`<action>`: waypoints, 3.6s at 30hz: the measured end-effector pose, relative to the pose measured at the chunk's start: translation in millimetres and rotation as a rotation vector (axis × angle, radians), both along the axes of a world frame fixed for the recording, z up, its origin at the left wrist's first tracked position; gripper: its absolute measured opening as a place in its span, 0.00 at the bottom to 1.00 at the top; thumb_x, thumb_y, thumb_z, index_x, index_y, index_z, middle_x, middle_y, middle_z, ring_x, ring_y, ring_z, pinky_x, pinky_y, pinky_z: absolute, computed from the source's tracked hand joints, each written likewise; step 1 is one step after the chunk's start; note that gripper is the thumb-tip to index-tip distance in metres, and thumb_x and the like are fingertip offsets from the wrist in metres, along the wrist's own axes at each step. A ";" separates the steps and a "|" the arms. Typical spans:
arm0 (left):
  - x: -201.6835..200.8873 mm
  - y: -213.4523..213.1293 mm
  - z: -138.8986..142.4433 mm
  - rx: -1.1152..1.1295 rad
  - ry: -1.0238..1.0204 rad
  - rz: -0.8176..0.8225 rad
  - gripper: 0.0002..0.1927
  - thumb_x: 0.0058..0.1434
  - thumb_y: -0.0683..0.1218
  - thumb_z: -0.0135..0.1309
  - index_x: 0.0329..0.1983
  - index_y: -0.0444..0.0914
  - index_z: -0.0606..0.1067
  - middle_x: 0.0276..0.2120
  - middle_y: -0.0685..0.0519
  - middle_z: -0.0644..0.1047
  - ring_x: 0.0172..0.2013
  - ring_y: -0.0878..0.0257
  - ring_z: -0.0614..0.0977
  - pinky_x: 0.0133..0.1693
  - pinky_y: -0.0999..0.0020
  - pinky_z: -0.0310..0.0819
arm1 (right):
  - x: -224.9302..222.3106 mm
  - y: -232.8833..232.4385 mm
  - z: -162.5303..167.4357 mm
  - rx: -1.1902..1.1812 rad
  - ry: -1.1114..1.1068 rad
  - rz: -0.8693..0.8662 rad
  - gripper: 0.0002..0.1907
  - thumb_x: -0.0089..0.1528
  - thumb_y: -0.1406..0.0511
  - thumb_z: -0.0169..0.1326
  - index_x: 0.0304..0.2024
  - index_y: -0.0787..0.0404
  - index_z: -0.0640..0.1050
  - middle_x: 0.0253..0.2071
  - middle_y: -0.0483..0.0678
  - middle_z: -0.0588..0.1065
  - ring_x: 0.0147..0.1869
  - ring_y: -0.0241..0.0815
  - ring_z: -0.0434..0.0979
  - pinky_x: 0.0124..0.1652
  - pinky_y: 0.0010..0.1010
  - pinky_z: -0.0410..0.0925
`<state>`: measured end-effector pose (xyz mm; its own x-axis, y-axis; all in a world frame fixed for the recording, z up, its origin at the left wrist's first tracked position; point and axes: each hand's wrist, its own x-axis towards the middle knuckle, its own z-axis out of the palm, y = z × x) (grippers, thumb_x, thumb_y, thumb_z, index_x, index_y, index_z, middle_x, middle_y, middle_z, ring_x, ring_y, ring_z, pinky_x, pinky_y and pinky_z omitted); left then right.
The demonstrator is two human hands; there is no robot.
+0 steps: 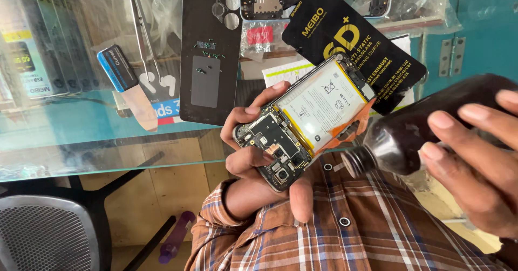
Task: The person holds a disassembled smartphone and pours liquid from a dark bottle onto its frame and battery area, then works the liquid around the edges. They peel the old black back cover and adhesive away from the phone body by hand, continuing to apply liquid around the frame.
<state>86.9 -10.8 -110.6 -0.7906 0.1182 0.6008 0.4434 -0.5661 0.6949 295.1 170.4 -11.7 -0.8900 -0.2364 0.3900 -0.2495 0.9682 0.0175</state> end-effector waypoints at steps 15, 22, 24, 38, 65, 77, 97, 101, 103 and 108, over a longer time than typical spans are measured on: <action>-3.1 -10.2 6.9 -0.160 0.037 -0.028 0.49 0.47 0.80 0.42 0.64 0.49 0.58 0.56 0.52 0.57 0.62 0.54 0.67 0.59 0.42 0.81 | -22.6 0.3 -7.2 0.298 0.323 0.212 0.10 0.64 0.68 0.65 0.48 0.61 0.81 0.47 0.59 0.81 0.57 0.67 0.74 0.30 0.33 0.70; -8.0 -16.9 15.4 -0.175 0.034 -0.079 0.48 0.47 0.79 0.46 0.64 0.49 0.56 0.57 0.50 0.57 0.61 0.55 0.71 0.61 0.44 0.82 | -30.2 -6.1 3.0 0.314 0.239 0.198 0.11 0.64 0.69 0.62 0.50 0.59 0.80 0.50 0.58 0.79 0.60 0.65 0.71 0.33 0.35 0.77; -3.3 -2.3 10.1 -0.050 -0.007 -0.010 0.50 0.42 0.81 0.45 0.62 0.49 0.58 0.56 0.51 0.59 0.58 0.57 0.72 0.61 0.42 0.82 | -31.3 -5.3 3.2 0.309 0.248 0.214 0.11 0.65 0.69 0.62 0.50 0.61 0.81 0.50 0.60 0.79 0.60 0.67 0.71 0.33 0.34 0.76; -0.3 7.4 1.1 0.044 -0.028 0.042 0.50 0.41 0.82 0.45 0.59 0.48 0.60 0.55 0.49 0.60 0.57 0.56 0.73 0.57 0.40 0.81 | -29.1 -9.0 3.9 0.284 0.205 0.189 0.13 0.63 0.69 0.65 0.50 0.59 0.81 0.52 0.60 0.78 0.62 0.66 0.69 0.37 0.37 0.78; -9.8 -29.8 2.6 -0.265 0.080 -0.114 0.54 0.43 0.81 0.47 0.67 0.48 0.56 0.55 0.48 0.56 0.59 0.42 0.70 0.57 0.38 0.79 | -23.0 21.7 -13.1 0.404 0.335 0.231 0.15 0.63 0.60 0.69 0.47 0.58 0.80 0.46 0.60 0.83 0.54 0.65 0.77 0.45 0.45 0.75; -10.0 -30.2 9.9 -0.254 0.088 -0.163 0.51 0.44 0.78 0.49 0.68 0.52 0.58 0.60 0.53 0.56 0.64 0.47 0.72 0.58 0.42 0.78 | 4.7 20.4 -13.7 0.306 0.116 0.156 0.15 0.62 0.65 0.64 0.50 0.58 0.79 0.48 0.61 0.81 0.57 0.64 0.77 0.37 0.34 0.69; -3.1 -22.3 -1.9 -0.201 0.051 -0.018 0.47 0.47 0.77 0.52 0.64 0.51 0.59 0.59 0.50 0.59 0.62 0.55 0.68 0.56 0.39 0.77 | -15.5 25.6 -12.2 0.298 0.191 0.184 0.12 0.65 0.62 0.63 0.49 0.57 0.82 0.48 0.58 0.81 0.56 0.65 0.75 0.49 0.59 0.71; -2.0 -21.7 -3.8 -0.227 0.109 0.020 0.46 0.48 0.80 0.48 0.61 0.48 0.62 0.54 0.55 0.57 0.61 0.52 0.66 0.53 0.35 0.80 | -14.5 23.1 -13.4 0.274 0.188 0.138 0.12 0.65 0.62 0.66 0.49 0.56 0.80 0.48 0.57 0.82 0.56 0.64 0.74 0.50 0.60 0.71; -1.0 -18.1 -1.9 -0.171 0.080 0.019 0.48 0.47 0.81 0.45 0.62 0.48 0.61 0.56 0.51 0.59 0.61 0.54 0.67 0.56 0.35 0.82 | -14.0 22.2 -15.4 0.237 0.211 0.098 0.12 0.66 0.61 0.67 0.49 0.57 0.81 0.48 0.57 0.82 0.56 0.64 0.74 0.50 0.61 0.71; -1.5 -11.3 6.1 -0.132 0.091 0.030 0.49 0.44 0.82 0.39 0.61 0.49 0.63 0.57 0.51 0.60 0.60 0.52 0.70 0.57 0.37 0.82 | -9.0 30.3 -17.8 0.307 0.200 0.162 0.15 0.65 0.60 0.67 0.50 0.56 0.78 0.48 0.59 0.81 0.57 0.67 0.75 0.52 0.62 0.72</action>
